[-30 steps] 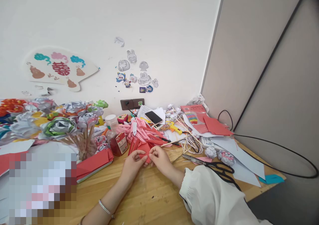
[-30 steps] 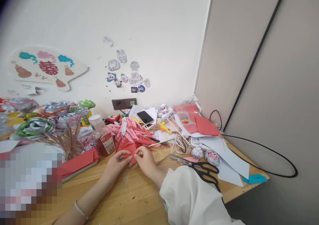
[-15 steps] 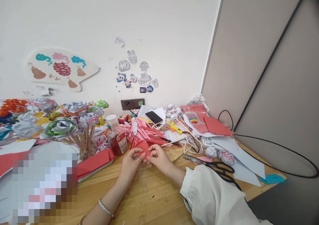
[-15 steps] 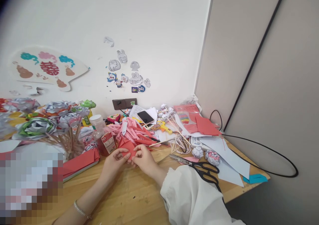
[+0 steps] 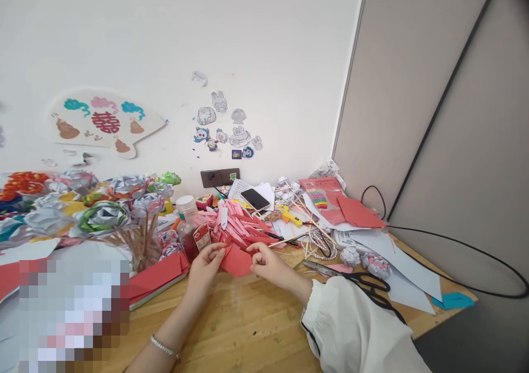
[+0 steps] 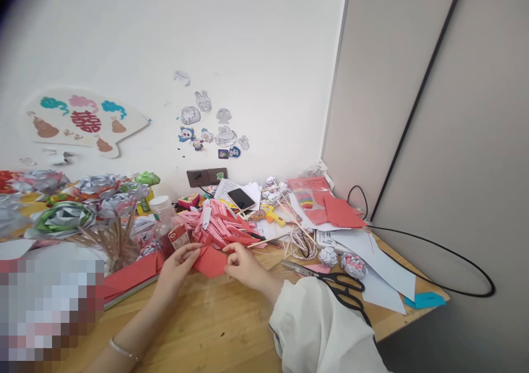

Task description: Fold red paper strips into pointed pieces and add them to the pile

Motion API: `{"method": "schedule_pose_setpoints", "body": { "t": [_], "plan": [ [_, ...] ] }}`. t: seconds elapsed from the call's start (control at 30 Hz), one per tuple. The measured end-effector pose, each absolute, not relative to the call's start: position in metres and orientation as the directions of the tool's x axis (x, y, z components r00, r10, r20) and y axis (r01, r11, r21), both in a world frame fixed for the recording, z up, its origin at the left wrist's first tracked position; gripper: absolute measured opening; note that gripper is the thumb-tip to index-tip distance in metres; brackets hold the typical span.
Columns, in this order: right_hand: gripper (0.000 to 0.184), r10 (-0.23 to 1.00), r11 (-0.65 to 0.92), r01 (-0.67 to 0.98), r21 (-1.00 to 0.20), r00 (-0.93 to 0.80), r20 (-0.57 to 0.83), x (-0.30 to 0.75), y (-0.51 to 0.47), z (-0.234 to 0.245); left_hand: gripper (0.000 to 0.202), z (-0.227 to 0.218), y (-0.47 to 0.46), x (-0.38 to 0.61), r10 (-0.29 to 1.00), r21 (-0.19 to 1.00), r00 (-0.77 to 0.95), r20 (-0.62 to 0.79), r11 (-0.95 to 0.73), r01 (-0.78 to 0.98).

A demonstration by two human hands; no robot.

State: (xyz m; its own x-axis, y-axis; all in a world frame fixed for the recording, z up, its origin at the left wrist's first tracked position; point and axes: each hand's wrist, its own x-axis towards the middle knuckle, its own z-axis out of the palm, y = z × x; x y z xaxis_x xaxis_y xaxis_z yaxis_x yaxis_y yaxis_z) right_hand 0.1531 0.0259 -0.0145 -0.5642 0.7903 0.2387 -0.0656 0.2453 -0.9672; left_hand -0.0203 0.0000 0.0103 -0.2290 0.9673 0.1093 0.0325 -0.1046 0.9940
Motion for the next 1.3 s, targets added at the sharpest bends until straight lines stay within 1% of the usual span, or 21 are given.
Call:
{"method": "schedule_pose_setpoints", "body": {
  "t": [0.13,0.27,0.43,0.63,0.77,0.87,0.97,1.17,1.23,1.3],
  "plan": [
    [0.027,0.846,0.291,-0.049,-0.956,-0.452,0.281,0.154,0.032,-0.018,0.034,0.006,0.002,-0.019,0.974,0.996,-0.216,0.067,-0.077,-0.034],
    [0.018,0.891,0.276,-0.059,-0.959,-0.358,0.278,0.154,0.040,-0.023,0.039,0.003,0.001,-0.014,0.978,0.996,-0.207,0.036,-0.053,-0.073],
    [0.018,0.894,0.193,-0.057,-0.979,-0.402,0.200,0.153,0.046,-0.030,0.034,0.002,0.001,-0.013,0.965,0.998,-0.261,0.033,-0.047,-0.050],
    [0.017,0.908,0.245,-0.065,-0.967,-0.334,0.252,0.155,0.049,-0.030,0.030,0.000,0.000,-0.010,0.992,0.997,-0.120,-0.049,0.040,-0.073],
    [0.021,0.892,0.216,-0.100,-0.971,-0.385,0.238,0.157,0.051,-0.029,0.027,0.003,-0.002,-0.009,0.991,0.990,-0.124,-0.053,0.035,-0.139],
    [0.023,0.870,0.213,-0.124,-0.969,-0.427,0.246,0.158,0.050,-0.028,0.029,0.006,-0.004,-0.010,0.992,0.979,-0.099,-0.072,0.052,-0.195],
    [0.022,0.865,0.218,-0.143,-0.966,-0.430,0.259,0.158,0.048,-0.025,0.031,0.008,-0.006,-0.010,0.995,0.971,-0.070,-0.069,0.050,-0.235],
    [0.016,0.868,0.279,-0.145,-0.949,-0.384,0.314,0.160,0.039,-0.012,0.025,0.014,-0.010,-0.010,0.998,0.954,-0.060,-0.035,0.016,-0.300],
    [0.014,0.864,0.321,-0.118,-0.940,-0.370,0.341,0.161,0.037,-0.009,0.024,0.015,-0.010,-0.010,0.999,0.956,-0.030,-0.045,0.034,-0.293],
    [0.012,0.851,0.394,-0.063,-0.917,-0.351,0.389,0.162,0.036,-0.008,0.024,0.014,-0.009,-0.010,0.998,0.961,-0.012,-0.056,0.051,-0.273]
  ]
}}
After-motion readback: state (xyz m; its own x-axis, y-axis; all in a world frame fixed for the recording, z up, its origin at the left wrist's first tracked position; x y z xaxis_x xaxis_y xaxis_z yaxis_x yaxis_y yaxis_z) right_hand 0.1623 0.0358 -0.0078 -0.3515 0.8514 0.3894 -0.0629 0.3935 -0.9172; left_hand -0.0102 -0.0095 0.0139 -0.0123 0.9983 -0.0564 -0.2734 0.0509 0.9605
